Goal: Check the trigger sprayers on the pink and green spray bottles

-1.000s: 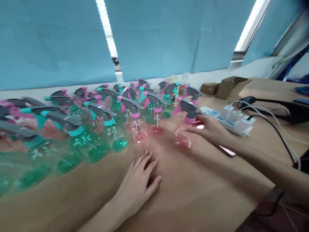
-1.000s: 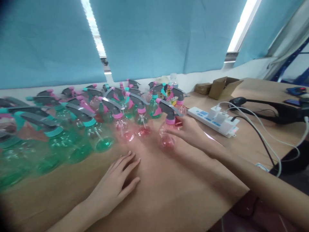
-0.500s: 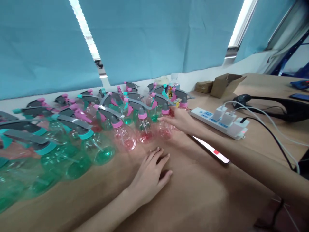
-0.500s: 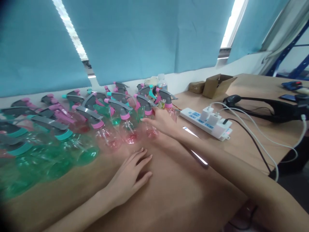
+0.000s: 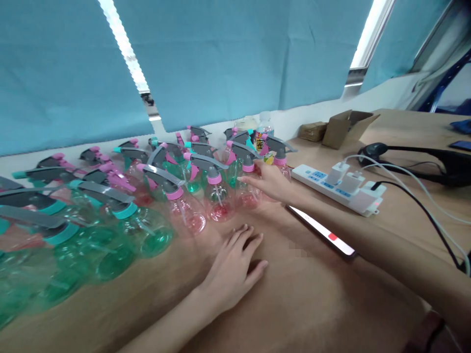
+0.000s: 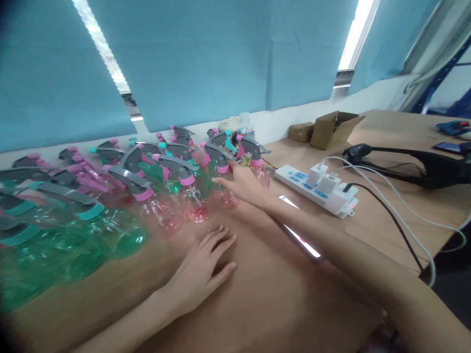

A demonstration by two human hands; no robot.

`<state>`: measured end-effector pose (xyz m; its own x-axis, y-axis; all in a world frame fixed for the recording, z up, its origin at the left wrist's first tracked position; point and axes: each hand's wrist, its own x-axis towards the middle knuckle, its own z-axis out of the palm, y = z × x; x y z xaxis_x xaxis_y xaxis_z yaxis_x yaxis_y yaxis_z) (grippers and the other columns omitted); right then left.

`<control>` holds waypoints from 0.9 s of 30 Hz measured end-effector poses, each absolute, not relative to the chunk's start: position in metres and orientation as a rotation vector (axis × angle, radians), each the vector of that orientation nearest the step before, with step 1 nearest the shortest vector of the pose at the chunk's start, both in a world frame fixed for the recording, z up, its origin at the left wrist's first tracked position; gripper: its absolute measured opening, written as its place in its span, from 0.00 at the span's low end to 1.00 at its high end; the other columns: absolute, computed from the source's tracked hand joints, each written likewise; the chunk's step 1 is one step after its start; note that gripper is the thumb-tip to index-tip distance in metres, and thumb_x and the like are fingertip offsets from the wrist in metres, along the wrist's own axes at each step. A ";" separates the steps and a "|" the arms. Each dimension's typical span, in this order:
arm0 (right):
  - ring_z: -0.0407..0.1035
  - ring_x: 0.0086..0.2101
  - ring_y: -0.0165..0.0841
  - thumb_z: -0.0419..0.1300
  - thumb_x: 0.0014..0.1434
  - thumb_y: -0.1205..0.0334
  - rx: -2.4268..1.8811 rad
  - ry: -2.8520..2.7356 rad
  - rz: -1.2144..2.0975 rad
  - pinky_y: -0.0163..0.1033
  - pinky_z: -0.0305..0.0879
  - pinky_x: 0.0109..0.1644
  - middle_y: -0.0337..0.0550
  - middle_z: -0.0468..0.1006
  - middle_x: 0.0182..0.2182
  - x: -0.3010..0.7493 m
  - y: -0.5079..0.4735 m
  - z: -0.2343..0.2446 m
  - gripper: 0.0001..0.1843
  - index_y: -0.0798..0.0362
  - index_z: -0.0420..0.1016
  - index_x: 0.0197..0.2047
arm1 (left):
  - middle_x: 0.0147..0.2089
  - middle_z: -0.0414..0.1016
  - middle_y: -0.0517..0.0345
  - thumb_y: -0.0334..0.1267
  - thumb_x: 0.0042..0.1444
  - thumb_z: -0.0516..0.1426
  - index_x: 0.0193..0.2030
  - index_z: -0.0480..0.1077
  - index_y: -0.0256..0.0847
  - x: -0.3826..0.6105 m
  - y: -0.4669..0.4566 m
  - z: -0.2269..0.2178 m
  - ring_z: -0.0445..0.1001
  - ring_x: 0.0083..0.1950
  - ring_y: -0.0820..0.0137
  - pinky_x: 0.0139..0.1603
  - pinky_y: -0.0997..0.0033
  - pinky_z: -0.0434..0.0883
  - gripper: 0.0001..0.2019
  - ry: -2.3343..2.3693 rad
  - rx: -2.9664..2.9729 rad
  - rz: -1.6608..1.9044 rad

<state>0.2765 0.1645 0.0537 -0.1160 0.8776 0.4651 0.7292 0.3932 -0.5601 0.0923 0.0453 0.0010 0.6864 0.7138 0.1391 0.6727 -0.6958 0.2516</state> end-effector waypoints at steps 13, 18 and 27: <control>0.76 0.40 0.40 0.61 0.57 0.50 -1.311 -1.810 0.441 0.45 0.71 0.43 0.50 0.81 0.44 0.311 0.108 0.075 0.20 0.55 0.74 0.47 | 0.66 0.62 0.44 0.43 0.66 0.52 0.63 0.61 0.39 0.089 0.045 0.000 0.57 0.68 0.55 0.64 0.46 0.58 0.21 1.125 2.712 0.377; 0.75 0.34 0.42 0.60 0.57 0.46 -1.554 -1.718 0.197 0.48 0.69 0.38 0.48 0.82 0.34 0.357 0.104 0.079 0.17 0.52 0.77 0.36 | 0.64 0.64 0.47 0.41 0.65 0.52 0.61 0.62 0.41 0.089 0.048 -0.003 0.58 0.67 0.55 0.63 0.46 0.60 0.19 1.107 2.714 0.441; 0.75 0.42 0.42 0.60 0.56 0.45 -1.389 -1.707 0.366 0.47 0.70 0.44 0.51 0.81 0.42 0.353 0.171 0.054 0.22 0.53 0.76 0.47 | 0.62 0.65 0.49 0.39 0.65 0.52 0.59 0.64 0.43 0.100 0.052 0.004 0.64 0.63 0.56 0.60 0.49 0.65 0.16 1.122 2.646 0.472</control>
<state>0.3534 0.1709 0.0543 0.0122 0.8979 0.4400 0.6388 0.3315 -0.6943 0.1005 0.0524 0.0036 0.6551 0.7276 0.2034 0.6540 -0.6810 0.3294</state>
